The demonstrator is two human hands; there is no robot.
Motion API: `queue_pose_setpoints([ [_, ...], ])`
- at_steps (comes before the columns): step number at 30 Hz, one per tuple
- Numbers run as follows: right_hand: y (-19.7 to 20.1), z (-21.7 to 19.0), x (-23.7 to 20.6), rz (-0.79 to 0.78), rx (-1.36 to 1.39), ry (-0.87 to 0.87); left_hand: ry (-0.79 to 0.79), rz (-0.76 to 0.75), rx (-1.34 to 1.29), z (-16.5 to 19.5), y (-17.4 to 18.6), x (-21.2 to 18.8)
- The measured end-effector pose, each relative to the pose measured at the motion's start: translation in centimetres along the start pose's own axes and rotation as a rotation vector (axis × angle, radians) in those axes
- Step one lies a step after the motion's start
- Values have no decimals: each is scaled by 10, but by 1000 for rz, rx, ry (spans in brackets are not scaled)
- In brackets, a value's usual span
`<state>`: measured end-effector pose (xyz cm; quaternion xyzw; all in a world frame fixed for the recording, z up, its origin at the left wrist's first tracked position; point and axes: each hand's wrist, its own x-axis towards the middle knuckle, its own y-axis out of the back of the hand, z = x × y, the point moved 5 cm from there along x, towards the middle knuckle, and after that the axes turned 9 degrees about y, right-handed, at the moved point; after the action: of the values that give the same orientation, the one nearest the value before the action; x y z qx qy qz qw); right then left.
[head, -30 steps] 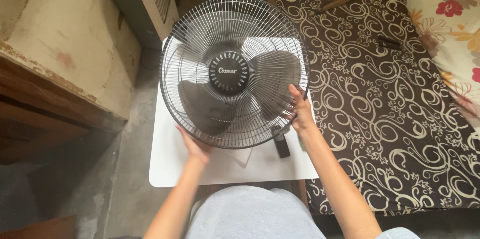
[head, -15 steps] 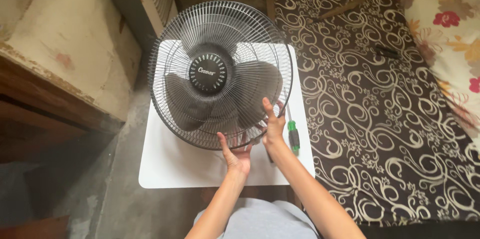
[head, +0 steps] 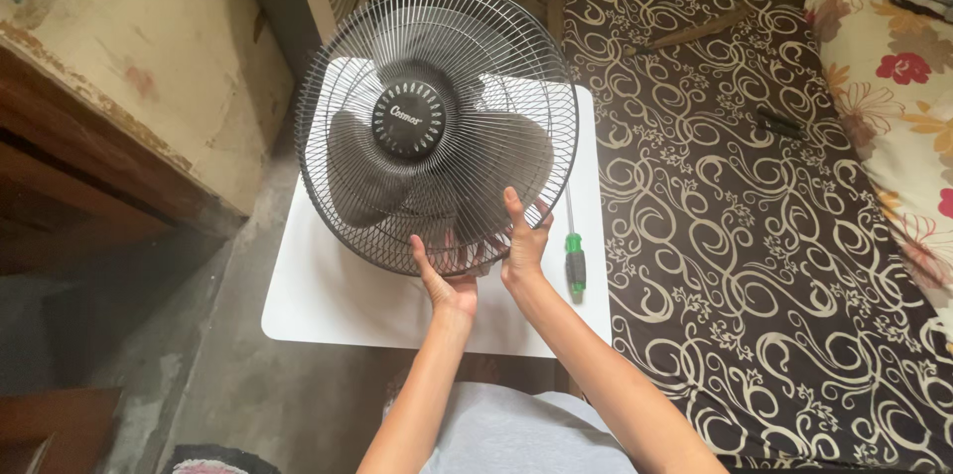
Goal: The person disassembles a table fan by unscrewing the front grille, removing the grille and fan blades, and wiping the motor housing with a tissue. The person uses a screwdriver to loosen the screw and then removes components by hand.
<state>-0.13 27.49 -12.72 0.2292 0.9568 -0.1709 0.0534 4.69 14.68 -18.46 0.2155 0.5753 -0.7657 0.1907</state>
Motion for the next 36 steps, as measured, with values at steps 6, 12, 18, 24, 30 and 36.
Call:
queue_pose_setpoints([
  [6,-3,-6,-13,0,18,-50,54,-6,57,6,7,1],
  [12,12,-1,-6,-141,92,-15,84,-43,55,16,6,0],
  [18,98,-31,17,53,-1289,557,116,60,-28,22,8,-3],
  [24,114,-24,25,-183,-1527,329,119,86,-23,29,9,-4],
  [30,105,-18,30,-184,-1474,172,141,33,11,35,8,-2],
  [36,118,-8,48,-201,-1506,171,124,24,79,48,11,-2],
])
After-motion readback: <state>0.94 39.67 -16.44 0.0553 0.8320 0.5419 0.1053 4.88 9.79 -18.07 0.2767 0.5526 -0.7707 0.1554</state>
